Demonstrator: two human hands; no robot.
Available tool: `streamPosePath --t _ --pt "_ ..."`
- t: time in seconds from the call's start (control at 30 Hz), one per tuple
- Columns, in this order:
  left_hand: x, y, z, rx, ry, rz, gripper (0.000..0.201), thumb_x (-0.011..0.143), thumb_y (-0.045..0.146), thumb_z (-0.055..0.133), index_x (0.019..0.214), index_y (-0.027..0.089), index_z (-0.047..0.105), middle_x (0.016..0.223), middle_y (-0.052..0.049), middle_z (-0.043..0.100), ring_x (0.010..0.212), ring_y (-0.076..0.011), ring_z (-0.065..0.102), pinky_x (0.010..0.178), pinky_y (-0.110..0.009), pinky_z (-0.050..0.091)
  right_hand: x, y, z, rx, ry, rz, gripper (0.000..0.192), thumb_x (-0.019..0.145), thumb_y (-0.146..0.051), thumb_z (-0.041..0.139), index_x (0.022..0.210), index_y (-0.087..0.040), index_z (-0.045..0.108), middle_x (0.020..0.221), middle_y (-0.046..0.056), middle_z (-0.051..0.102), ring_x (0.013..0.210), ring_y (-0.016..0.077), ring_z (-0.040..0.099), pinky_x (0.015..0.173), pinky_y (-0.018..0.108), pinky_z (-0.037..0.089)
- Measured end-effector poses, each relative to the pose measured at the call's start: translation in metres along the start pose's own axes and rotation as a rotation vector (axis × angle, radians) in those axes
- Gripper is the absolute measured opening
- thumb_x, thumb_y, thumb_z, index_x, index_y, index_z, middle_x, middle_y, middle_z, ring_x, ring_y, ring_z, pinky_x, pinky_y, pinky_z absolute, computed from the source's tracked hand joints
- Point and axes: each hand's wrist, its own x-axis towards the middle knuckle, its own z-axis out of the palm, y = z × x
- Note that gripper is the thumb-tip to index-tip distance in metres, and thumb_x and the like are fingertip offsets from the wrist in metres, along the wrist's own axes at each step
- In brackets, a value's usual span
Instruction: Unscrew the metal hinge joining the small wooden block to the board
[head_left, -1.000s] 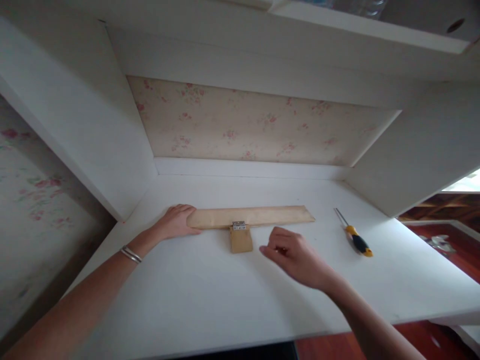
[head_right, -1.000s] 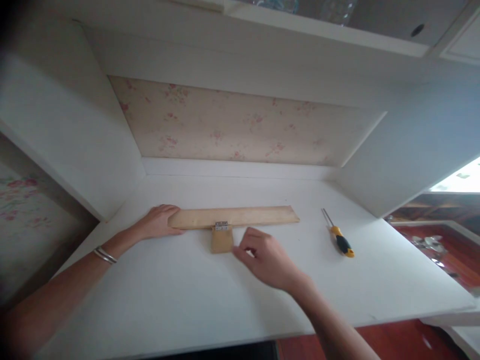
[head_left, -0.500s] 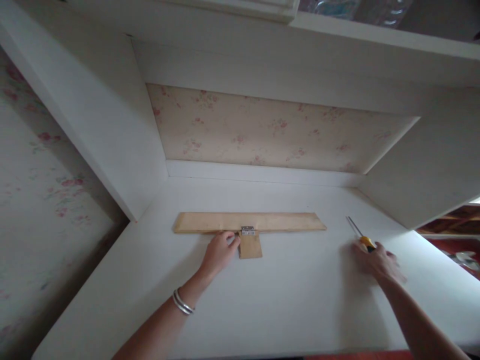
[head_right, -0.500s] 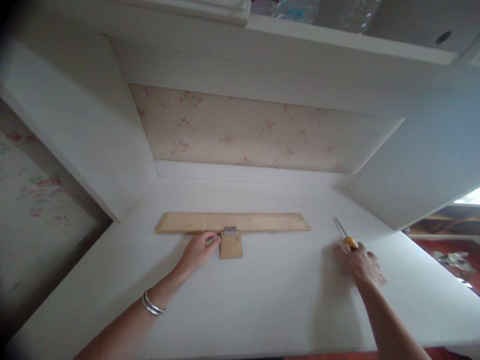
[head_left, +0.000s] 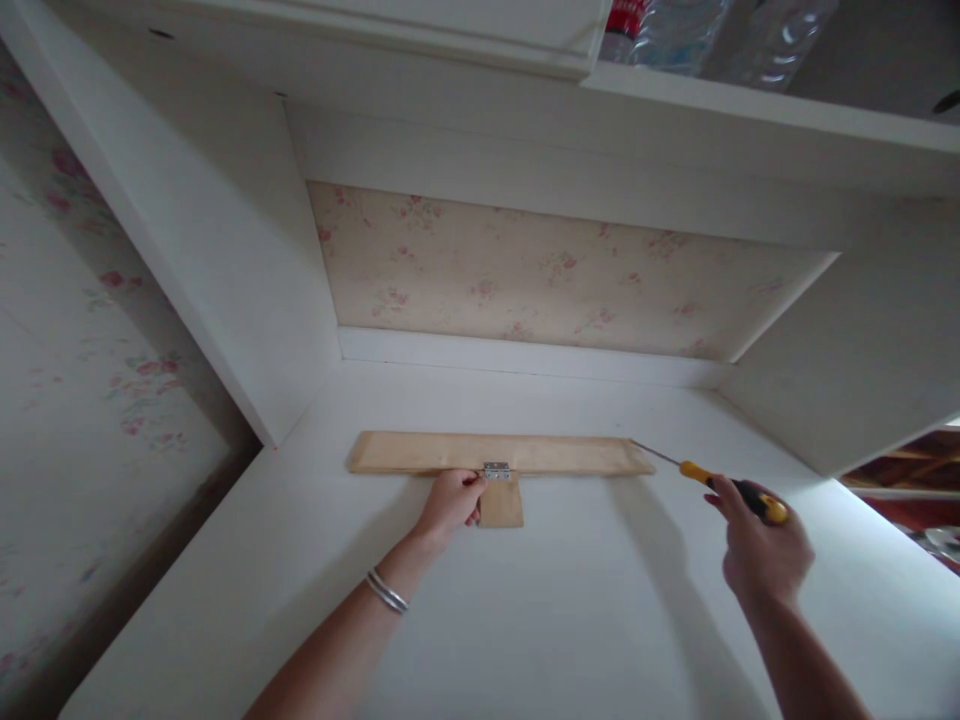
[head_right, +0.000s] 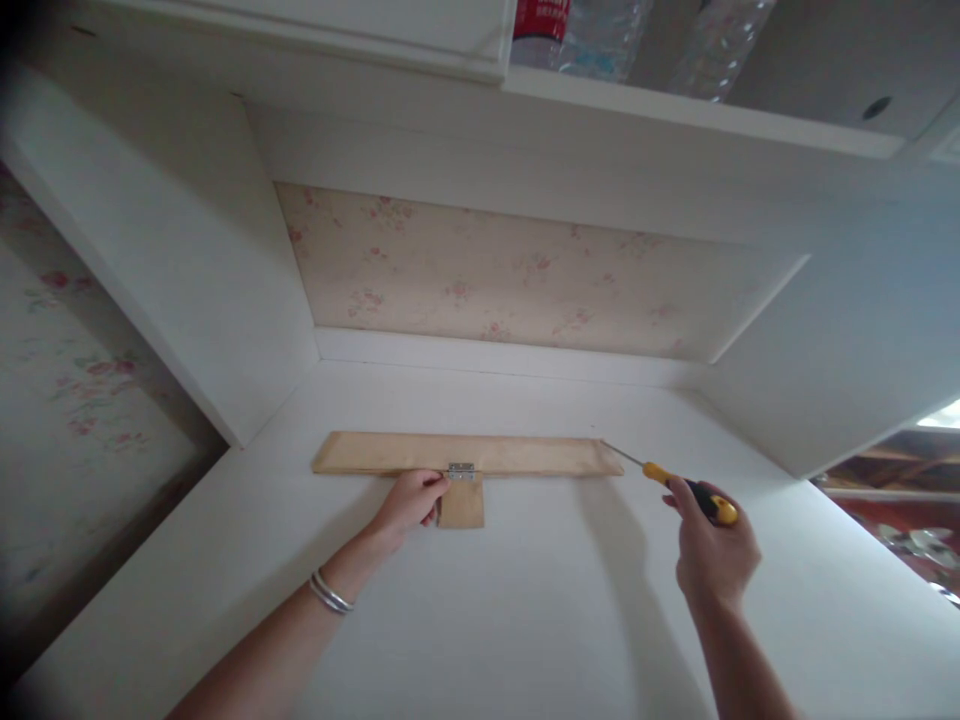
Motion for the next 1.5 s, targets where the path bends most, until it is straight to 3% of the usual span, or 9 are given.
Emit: streamPosePath --t 0.07,0.13,0.27,0.4,0.63,1.13,1.33,1.4,1.5 --pt "0.002 0.0 0.0 -0.021 0.001 -0.009 0.024 0.079 0.035 0.055 0.07 0.014 0.062 0.045 0.003 0.05 0.039 -0.0082 0.045 0.038 -0.019 0.029 -0.021 -0.031 0.022 0.291 0.02 0.0 0.045 0.063 -0.045 0.076 0.098 -0.023 0.06 0.089 0.003 0.065 0.078 0.0215 0.066 0.07 0.037 0.054" --pt "0.003 -0.001 0.0 -0.045 -0.01 -0.013 0.022 0.079 0.033 0.054 0.072 0.014 0.062 0.047 0.003 0.051 0.04 -0.0083 0.046 0.038 -0.019 0.028 -0.041 -0.061 0.045 0.492 -0.097 -0.028 0.043 0.07 -0.043 0.072 0.104 -0.024 0.053 0.089 0.002 0.064 0.066 0.0151 0.064 0.056 0.028 0.053" --pt "0.006 -0.004 0.005 -0.089 -0.005 -0.022 0.021 0.079 0.032 0.052 0.072 0.013 0.061 0.049 0.002 0.052 0.041 -0.0085 0.047 0.039 -0.019 0.027 -0.081 -0.105 0.087 0.542 -0.335 -0.094 0.046 0.081 -0.044 0.061 0.12 -0.028 0.04 0.081 -0.004 0.059 0.037 0.0058 0.044 0.032 0.018 0.035" --pt "0.009 -0.005 0.008 -0.126 0.021 -0.009 0.02 0.077 0.03 0.052 0.066 0.014 0.058 0.046 0.002 0.05 0.04 -0.0086 0.045 0.039 -0.02 0.028 -0.109 -0.126 0.123 0.496 -0.473 -0.183 0.049 0.083 -0.041 0.059 0.125 -0.03 0.037 0.086 -0.002 0.054 0.053 0.0071 0.051 0.043 0.018 0.041" --pt "0.01 -0.004 0.007 -0.148 0.014 -0.023 0.022 0.075 0.031 0.053 0.06 0.015 0.054 0.045 0.002 0.05 0.041 -0.0081 0.043 0.041 -0.021 0.027 -0.12 -0.144 0.162 0.31 -0.506 -0.427 0.046 0.081 -0.038 0.059 0.122 -0.024 0.043 0.082 -0.002 0.052 0.062 0.0108 0.052 0.058 0.025 0.045" --pt "0.011 -0.001 0.009 -0.107 0.004 -0.061 0.022 0.075 0.037 0.055 0.068 0.016 0.056 0.044 0.005 0.045 0.038 -0.0076 0.04 0.039 -0.022 0.023 -0.107 -0.138 0.169 0.231 -0.624 -0.458 0.042 0.085 -0.039 0.054 0.123 -0.023 0.043 0.078 -0.002 0.054 0.059 0.0124 0.052 0.058 0.027 0.041" --pt "0.011 -0.001 0.011 -0.082 0.023 -0.073 0.021 0.077 0.035 0.053 0.068 0.016 0.056 0.042 0.005 0.045 0.038 -0.0078 0.04 0.038 -0.02 0.024 -0.107 -0.146 0.15 0.152 -0.858 -0.531 0.049 0.087 -0.031 0.047 0.134 -0.026 0.034 0.083 -0.001 0.057 0.062 0.0137 0.053 0.061 0.028 0.043" --pt "0.012 -0.001 0.011 -0.073 0.031 -0.076 0.021 0.077 0.036 0.054 0.069 0.016 0.057 0.043 0.005 0.046 0.038 -0.008 0.041 0.038 -0.02 0.023 -0.11 -0.15 0.146 0.131 -0.859 -0.546 0.054 0.087 -0.028 0.044 0.138 -0.028 0.029 0.082 -0.001 0.057 0.059 0.0131 0.053 0.06 0.028 0.043" --pt "0.012 -0.002 0.011 -0.075 0.032 -0.067 0.02 0.077 0.035 0.053 0.068 0.016 0.056 0.043 0.004 0.046 0.038 -0.0081 0.041 0.038 -0.02 0.022 -0.114 -0.153 0.146 0.081 -0.804 -0.612 0.046 0.087 -0.031 0.044 0.133 -0.027 0.037 0.088 0.002 0.059 0.061 0.0136 0.055 0.063 0.03 0.044"
